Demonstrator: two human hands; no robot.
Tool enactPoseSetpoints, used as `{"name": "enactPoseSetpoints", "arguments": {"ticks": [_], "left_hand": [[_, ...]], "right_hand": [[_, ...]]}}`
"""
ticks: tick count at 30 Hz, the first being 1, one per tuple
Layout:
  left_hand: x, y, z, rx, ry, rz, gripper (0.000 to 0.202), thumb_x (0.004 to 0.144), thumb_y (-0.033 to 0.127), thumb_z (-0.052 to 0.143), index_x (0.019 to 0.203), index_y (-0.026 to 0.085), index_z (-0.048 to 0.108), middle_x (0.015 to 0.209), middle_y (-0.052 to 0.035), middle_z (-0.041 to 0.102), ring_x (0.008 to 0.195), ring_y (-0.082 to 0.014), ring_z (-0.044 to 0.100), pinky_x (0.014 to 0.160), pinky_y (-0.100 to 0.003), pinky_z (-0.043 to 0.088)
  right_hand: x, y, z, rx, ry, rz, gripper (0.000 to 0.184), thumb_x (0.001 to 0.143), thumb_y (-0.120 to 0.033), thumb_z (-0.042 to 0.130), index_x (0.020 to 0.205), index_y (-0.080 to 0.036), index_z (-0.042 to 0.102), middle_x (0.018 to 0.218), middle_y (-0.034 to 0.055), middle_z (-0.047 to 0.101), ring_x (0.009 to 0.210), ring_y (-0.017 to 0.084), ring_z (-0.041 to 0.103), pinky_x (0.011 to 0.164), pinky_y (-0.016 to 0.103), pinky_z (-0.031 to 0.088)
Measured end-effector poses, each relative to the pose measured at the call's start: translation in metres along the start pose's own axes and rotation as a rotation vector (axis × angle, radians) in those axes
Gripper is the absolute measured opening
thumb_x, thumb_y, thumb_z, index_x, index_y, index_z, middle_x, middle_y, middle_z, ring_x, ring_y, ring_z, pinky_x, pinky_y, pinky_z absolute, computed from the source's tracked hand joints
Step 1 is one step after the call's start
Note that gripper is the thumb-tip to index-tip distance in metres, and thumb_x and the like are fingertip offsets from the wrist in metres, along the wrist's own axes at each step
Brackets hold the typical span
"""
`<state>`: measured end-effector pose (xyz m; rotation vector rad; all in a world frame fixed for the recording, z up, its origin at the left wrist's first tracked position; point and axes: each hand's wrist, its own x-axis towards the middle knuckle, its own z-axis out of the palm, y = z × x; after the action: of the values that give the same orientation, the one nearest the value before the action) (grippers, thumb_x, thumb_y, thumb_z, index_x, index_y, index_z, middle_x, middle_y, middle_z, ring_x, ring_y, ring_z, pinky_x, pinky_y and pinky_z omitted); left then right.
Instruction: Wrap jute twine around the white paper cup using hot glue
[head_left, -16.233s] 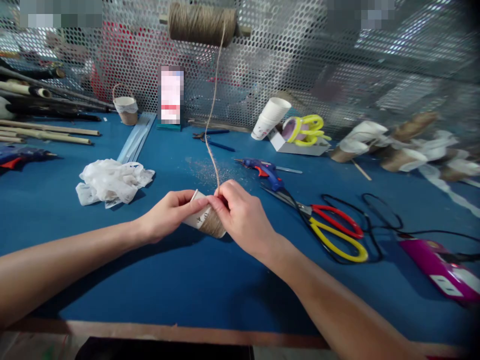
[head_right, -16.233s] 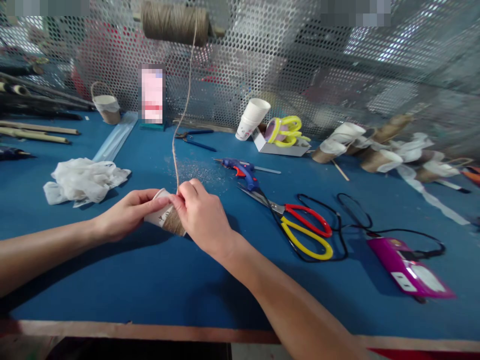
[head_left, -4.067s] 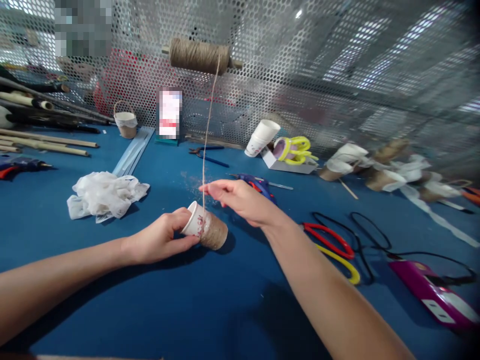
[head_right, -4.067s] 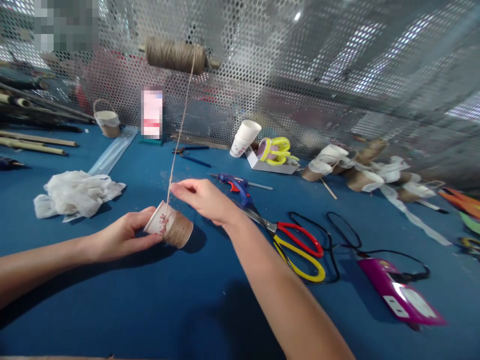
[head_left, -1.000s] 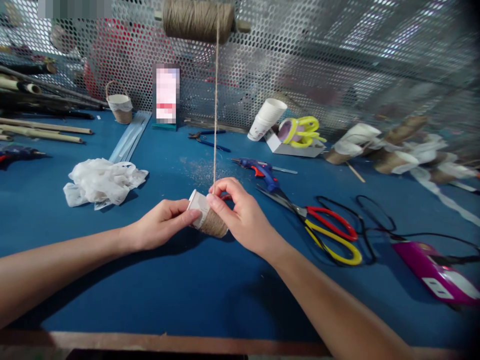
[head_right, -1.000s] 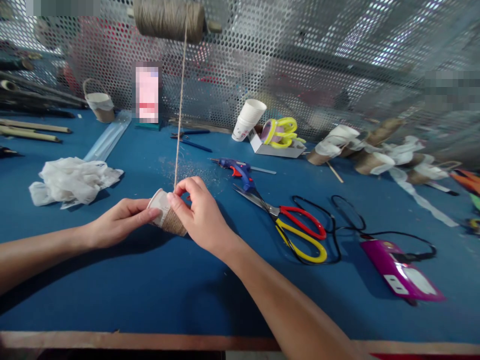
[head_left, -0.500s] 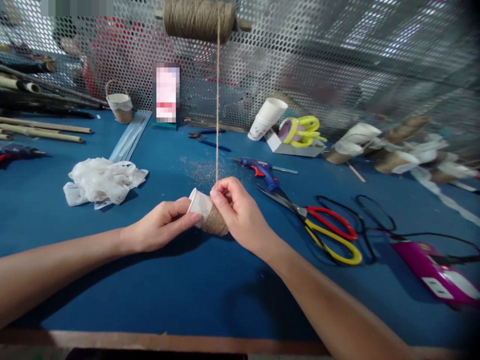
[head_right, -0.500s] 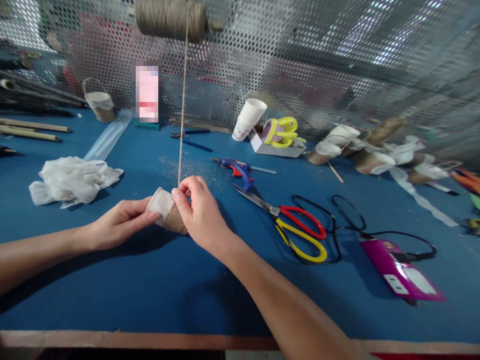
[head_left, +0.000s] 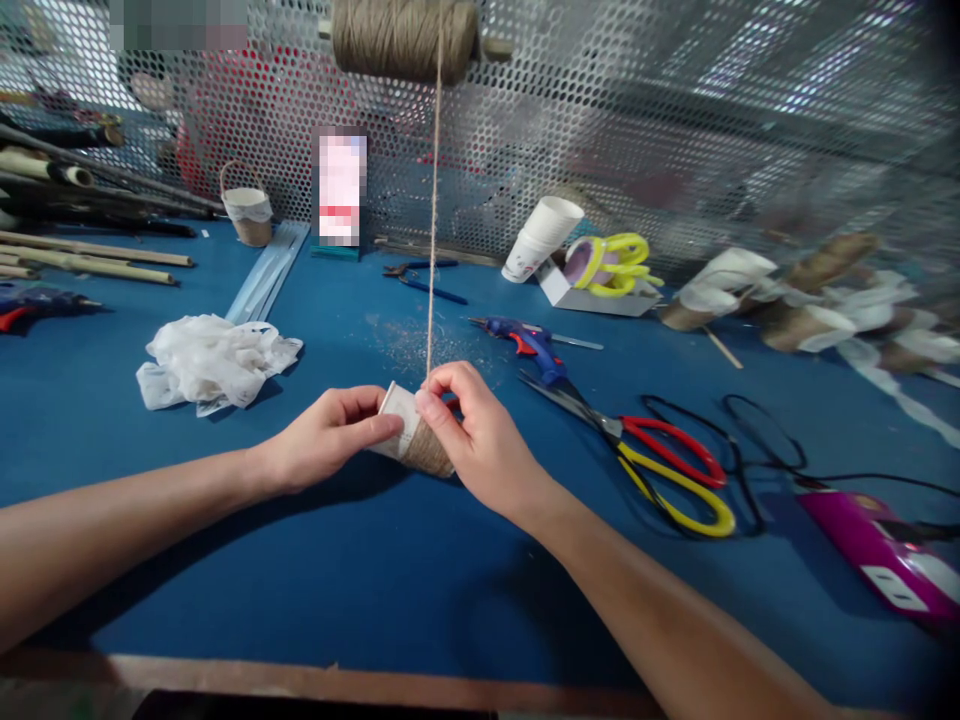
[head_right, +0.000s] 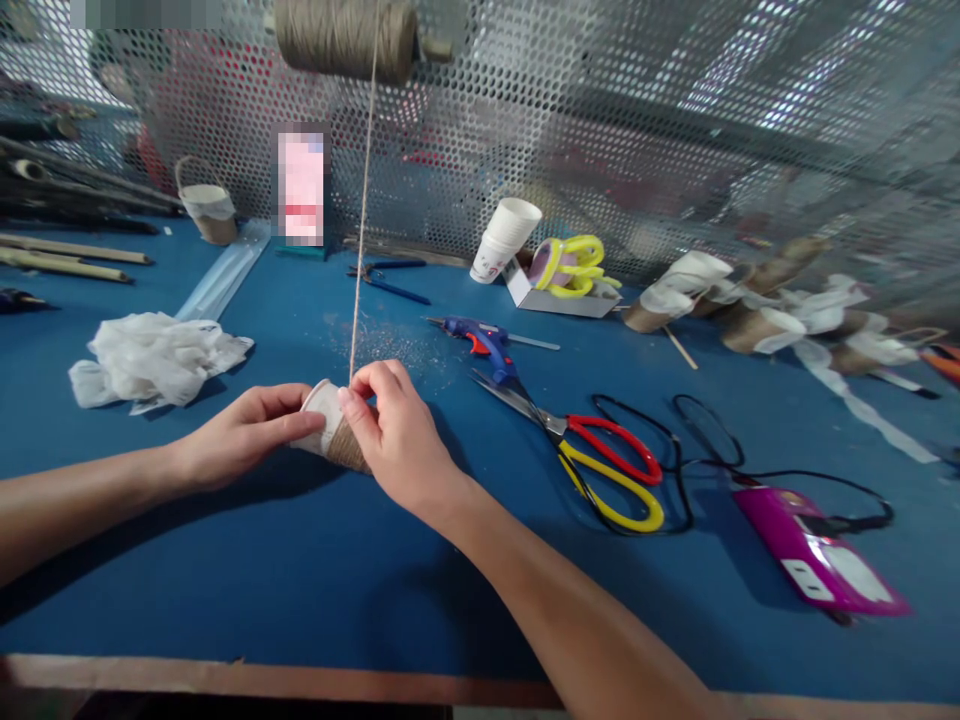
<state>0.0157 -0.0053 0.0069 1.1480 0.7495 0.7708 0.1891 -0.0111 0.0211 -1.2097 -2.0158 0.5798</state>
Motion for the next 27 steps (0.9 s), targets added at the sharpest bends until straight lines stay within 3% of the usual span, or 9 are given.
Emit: {"name": "enactPoseSetpoints", "arguments": {"ticks": [8,13,18,24,27], "left_hand": [[-0.001,0.001,0.001,0.069,-0.021,0.062,0.013,0.073,0.023,0.061,0.078,0.011,0.060,0.070,0.0019,0.056,0.064,-0.0093,0.047,0.064,-0.021,0.038],[-0.002,0.001,0.004,0.088,-0.003,-0.025,0.020,0.069,0.023,0.063,0.084,0.011,0.060,0.074,0.0008,0.058,0.066,-0.0105,0.049,0.066,-0.023,0.038],[-0.001,0.004,0.008,0.116,0.024,-0.066,0.016,0.063,0.022,0.062,0.074,0.011,0.057,0.066,0.0028,0.053,0.061,-0.0095,0.046,0.062,-0.023,0.036],[-0.001,0.009,0.009,0.128,0.019,-0.077,0.015,0.061,0.021,0.062,0.071,0.011,0.056,0.063,0.0039,0.052,0.058,-0.0084,0.044,0.059,-0.021,0.034],[-0.002,0.009,0.010,0.107,-0.011,-0.077,0.016,0.062,0.020,0.063,0.075,0.011,0.059,0.065,0.0027,0.056,0.061,-0.0101,0.049,0.062,-0.023,0.038]], "right_hand": [[-0.001,0.003,0.002,0.027,0.024,-0.009,0.008,0.087,-0.024,0.043,0.081,-0.021,0.043,0.086,0.0042,0.048,0.080,0.015,0.049,0.075,0.031,0.042],[-0.002,0.003,0.007,0.042,0.031,-0.027,0.008,0.087,-0.025,0.044,0.080,-0.022,0.042,0.085,0.0039,0.047,0.079,0.015,0.048,0.074,0.032,0.043],[-0.003,0.001,0.010,0.064,0.025,-0.030,0.008,0.086,-0.025,0.044,0.079,-0.022,0.041,0.085,0.0037,0.046,0.079,0.016,0.048,0.075,0.034,0.042],[-0.002,-0.003,0.005,0.129,-0.007,0.035,0.009,0.084,-0.026,0.047,0.078,-0.020,0.046,0.085,0.0039,0.048,0.079,0.016,0.049,0.076,0.034,0.042],[0.013,-0.001,-0.002,0.204,-0.036,0.108,0.012,0.083,-0.030,0.051,0.082,-0.018,0.053,0.085,0.0040,0.054,0.077,0.014,0.051,0.071,0.031,0.044]]}}
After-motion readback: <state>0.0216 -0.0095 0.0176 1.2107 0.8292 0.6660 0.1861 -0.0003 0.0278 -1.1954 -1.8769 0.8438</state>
